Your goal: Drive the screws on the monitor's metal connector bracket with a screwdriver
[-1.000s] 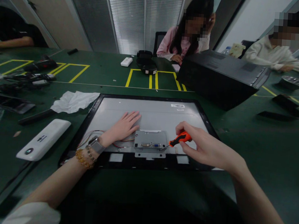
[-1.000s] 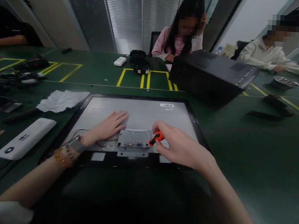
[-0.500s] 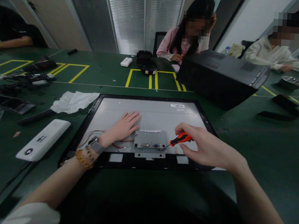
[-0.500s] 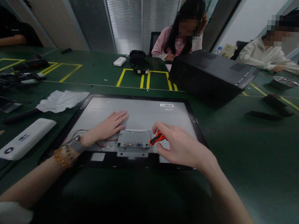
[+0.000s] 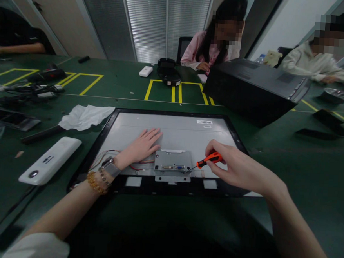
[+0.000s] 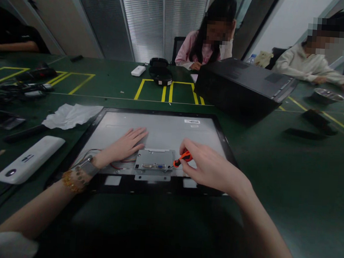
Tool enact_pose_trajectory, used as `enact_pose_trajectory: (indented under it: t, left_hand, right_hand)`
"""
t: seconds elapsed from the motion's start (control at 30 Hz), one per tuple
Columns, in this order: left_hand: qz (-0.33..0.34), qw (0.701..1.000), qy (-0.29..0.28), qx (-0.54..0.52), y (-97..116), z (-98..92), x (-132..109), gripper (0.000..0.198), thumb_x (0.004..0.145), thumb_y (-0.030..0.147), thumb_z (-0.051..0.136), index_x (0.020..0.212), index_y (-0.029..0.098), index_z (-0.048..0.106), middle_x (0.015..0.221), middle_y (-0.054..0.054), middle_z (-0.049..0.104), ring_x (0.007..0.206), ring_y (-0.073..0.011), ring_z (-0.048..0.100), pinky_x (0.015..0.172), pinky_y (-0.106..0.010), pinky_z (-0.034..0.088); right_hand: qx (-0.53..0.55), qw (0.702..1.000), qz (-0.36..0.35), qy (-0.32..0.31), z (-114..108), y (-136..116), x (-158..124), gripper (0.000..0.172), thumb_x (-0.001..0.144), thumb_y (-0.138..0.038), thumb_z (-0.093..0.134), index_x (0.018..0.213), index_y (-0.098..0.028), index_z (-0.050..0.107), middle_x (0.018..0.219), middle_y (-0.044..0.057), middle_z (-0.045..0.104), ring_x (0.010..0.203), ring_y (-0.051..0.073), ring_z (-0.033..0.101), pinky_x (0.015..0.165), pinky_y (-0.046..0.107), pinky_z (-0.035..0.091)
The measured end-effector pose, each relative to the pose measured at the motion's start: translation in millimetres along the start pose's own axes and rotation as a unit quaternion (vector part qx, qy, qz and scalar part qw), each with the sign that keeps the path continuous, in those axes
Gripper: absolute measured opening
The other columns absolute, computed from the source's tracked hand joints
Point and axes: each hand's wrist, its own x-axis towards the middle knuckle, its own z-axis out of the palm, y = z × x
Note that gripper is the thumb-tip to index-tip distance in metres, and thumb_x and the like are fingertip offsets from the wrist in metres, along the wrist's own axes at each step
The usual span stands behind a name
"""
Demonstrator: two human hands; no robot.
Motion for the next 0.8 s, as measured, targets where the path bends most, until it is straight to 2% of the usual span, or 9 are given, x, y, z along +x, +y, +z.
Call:
enact_pose_trajectory:
  t: [0.13,0.23,0.37,0.5,0.6,0.8]
  left_hand:
    - [0.001,1.000,-0.001,-0.001,-0.3,-0.4,0.2,0.055,0.104,0.045,0.026,0.151,0.017,0.030,0.158,-0.011,0.025,0.146,-0.0266,0.021,0.118,-0.047,0.017]
    - [0.002,1.000,-0.002,0.002,-0.9,0.1,0.3,0.055,0.104,0.045,0.026,0.151,0.016,0.030,0.159,-0.011,0.025,0.146,-0.0264,0.020,0.118,-0.048,0.017]
    - [0.000,1.000,-0.006,0.009,-0.3,-0.6,0.0,0.055,0.105,0.045,0.026,0.150,0.015,0.031,0.158,-0.011,0.025,0.146,-0.0265,0.021,0.118,-0.048,0.016]
    - [-0.001,1.000,-0.010,0.008,1.6,-3.2,-0.5,0.054,0.105,0.044,0.026,0.150,0.015,0.032,0.158,-0.011,0.025,0.146,-0.0264,0.021,0.118,-0.047,0.016]
    - [0.000,1.000,-0.004,0.008,1.8,-3.4,-0.5,0.054,0.105,0.045,0.026,0.150,0.016,0.032,0.158,-0.011,0.025,0.146,-0.0260,0.021,0.118,-0.047,0.017]
    - [0.002,1.000,-0.004,0.012,0.1,-0.9,0.0,0.055,0.105,0.045,0.026,0.151,0.015,0.031,0.158,-0.011,0.025,0.146,-0.0266,0.021,0.118,-0.047,0.016]
  right_hand:
    - [-0.049,0.999,0.016,0.004,0.8,1.7,0.7,0.020,0.095,-0.041,0.047,0.097,-0.022,0.053,0.074,0.003,0.065,0.068,0.020,0.061,0.064,0.032,0.044]
    - [-0.081,0.996,0.018,0.006,1.4,0.4,1.3,0.024,0.096,-0.044,0.045,0.097,-0.022,0.055,0.069,0.002,0.064,0.065,0.020,0.062,0.063,0.032,0.043]
    - [-0.047,0.999,-0.005,0.012,0.3,-2.1,1.3,0.010,0.090,-0.029,0.052,0.096,-0.022,0.051,0.081,0.003,0.065,0.074,0.021,0.063,0.068,0.033,0.045]
    - [-0.008,1.000,-0.019,0.014,-1.4,-4.5,1.1,0.019,0.079,-0.015,0.051,0.096,-0.021,0.046,0.093,0.005,0.060,0.081,0.020,0.060,0.074,0.034,0.046]
    - [0.003,1.000,-0.015,0.009,-2.1,-6.7,0.9,0.020,0.079,-0.014,0.049,0.097,-0.021,0.044,0.096,0.006,0.057,0.082,0.020,0.059,0.074,0.035,0.047]
    - [0.002,1.000,0.008,-0.005,-1.0,-7.3,0.3,0.015,0.084,-0.020,0.049,0.097,-0.022,0.042,0.089,0.003,0.059,0.077,0.020,0.060,0.071,0.034,0.046]
